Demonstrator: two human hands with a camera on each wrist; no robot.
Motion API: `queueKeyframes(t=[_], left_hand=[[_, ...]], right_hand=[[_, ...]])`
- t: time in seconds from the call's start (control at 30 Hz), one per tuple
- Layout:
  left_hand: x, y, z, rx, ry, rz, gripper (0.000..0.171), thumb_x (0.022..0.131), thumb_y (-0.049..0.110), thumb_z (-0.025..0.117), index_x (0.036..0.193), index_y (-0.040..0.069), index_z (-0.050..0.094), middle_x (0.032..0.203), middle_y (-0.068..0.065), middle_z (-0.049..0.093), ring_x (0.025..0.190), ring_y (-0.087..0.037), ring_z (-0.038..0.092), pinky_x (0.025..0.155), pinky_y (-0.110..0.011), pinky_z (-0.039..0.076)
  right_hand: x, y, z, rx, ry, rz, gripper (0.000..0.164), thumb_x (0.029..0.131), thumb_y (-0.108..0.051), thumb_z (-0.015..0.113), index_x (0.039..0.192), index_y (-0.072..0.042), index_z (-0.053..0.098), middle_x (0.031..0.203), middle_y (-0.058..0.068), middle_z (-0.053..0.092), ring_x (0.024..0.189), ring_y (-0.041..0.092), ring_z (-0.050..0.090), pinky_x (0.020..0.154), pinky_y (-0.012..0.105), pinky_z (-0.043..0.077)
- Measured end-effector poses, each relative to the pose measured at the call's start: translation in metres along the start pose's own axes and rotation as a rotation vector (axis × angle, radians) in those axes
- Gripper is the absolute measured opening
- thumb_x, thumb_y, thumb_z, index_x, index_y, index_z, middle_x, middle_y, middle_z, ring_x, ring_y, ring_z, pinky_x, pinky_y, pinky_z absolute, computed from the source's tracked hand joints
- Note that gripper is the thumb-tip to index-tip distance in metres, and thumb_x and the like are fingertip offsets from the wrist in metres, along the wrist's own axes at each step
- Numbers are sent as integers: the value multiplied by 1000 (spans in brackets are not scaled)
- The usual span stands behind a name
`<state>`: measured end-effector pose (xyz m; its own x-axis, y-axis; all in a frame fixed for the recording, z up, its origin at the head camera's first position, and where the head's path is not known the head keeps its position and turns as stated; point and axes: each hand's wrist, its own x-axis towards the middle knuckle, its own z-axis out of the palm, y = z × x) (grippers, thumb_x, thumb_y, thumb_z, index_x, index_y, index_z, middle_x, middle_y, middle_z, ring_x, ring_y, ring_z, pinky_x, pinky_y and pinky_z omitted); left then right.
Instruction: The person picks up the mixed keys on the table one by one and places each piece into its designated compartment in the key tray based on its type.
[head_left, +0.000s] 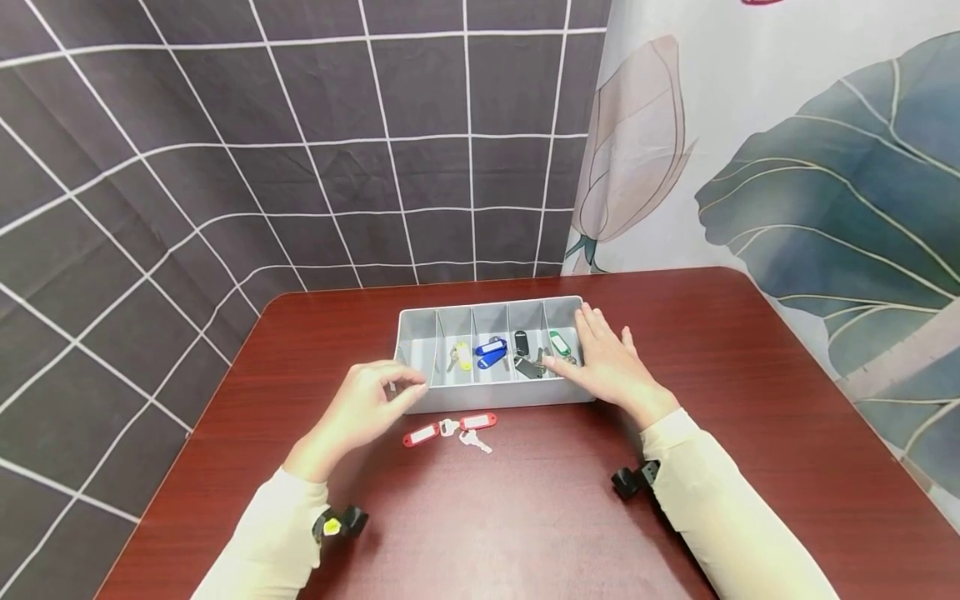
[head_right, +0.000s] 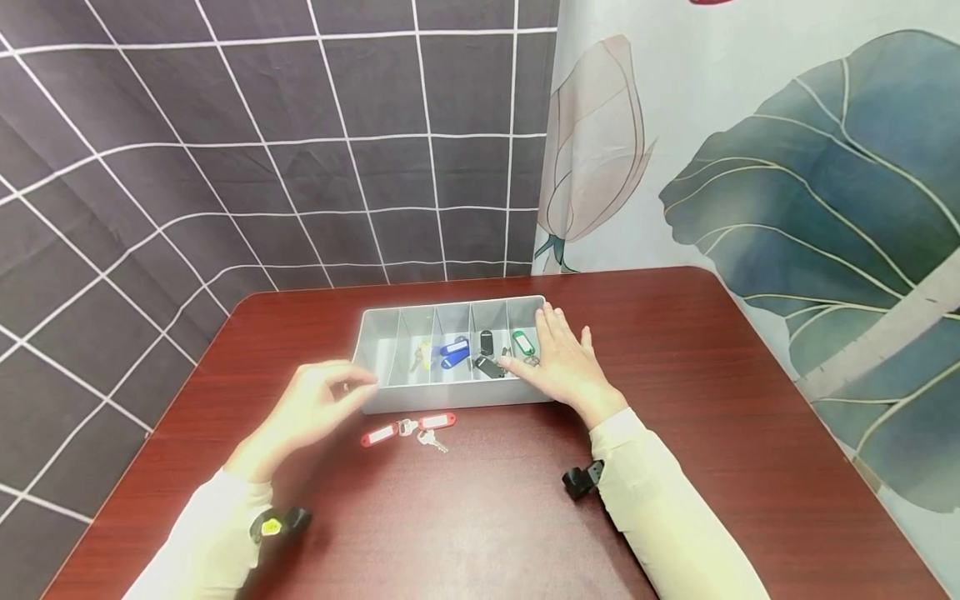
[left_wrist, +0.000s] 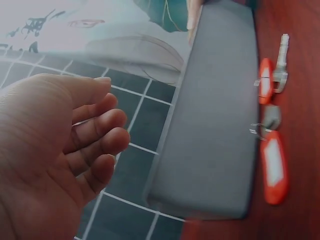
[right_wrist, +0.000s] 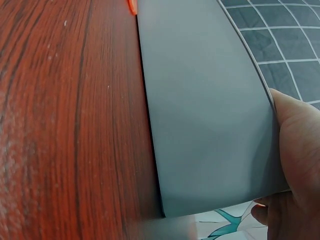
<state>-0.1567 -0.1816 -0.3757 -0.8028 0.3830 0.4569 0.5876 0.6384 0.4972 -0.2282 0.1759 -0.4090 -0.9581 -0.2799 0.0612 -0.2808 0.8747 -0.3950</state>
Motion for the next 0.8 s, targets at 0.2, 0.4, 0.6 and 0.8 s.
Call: queueKeyframes(t=[0.2,0.4,0.6,0.8], left_hand=[[-16,-9,10,-28,-30,-49,11,81,16,78,91,13,76,77,14,64,65,-2,55,58,-22,47],[-25,-15,15,-51,-69,-83,12,80,17,78,91,12,77,76,14,65,63,-2,54,56,-21,47],[-29,-22,18,34,-126,-97,13,80,21,78,91,13,77,78,14,68,68,1,58,63,-23,50],[-33,-30,28,17,-199,-145,16,80,22,78,92,11,77,66,18,62,63,3,56,59,-21,49]], right_hand=[[1,0,0,-1,10,1,112,79,-81,44,154,-4,15,161,10,8,147,29,6,109,67,4],[2,2,5,-2,13,3,111,78,-81,45,154,-5,16,161,8,8,147,30,8,109,67,5],[3,2,4,14,3,4,113,77,-83,44,154,-5,15,161,6,5,147,27,6,109,66,4],[1,3,3,3,9,8,114,76,-85,41,154,-5,17,161,7,7,147,26,7,110,65,6]])
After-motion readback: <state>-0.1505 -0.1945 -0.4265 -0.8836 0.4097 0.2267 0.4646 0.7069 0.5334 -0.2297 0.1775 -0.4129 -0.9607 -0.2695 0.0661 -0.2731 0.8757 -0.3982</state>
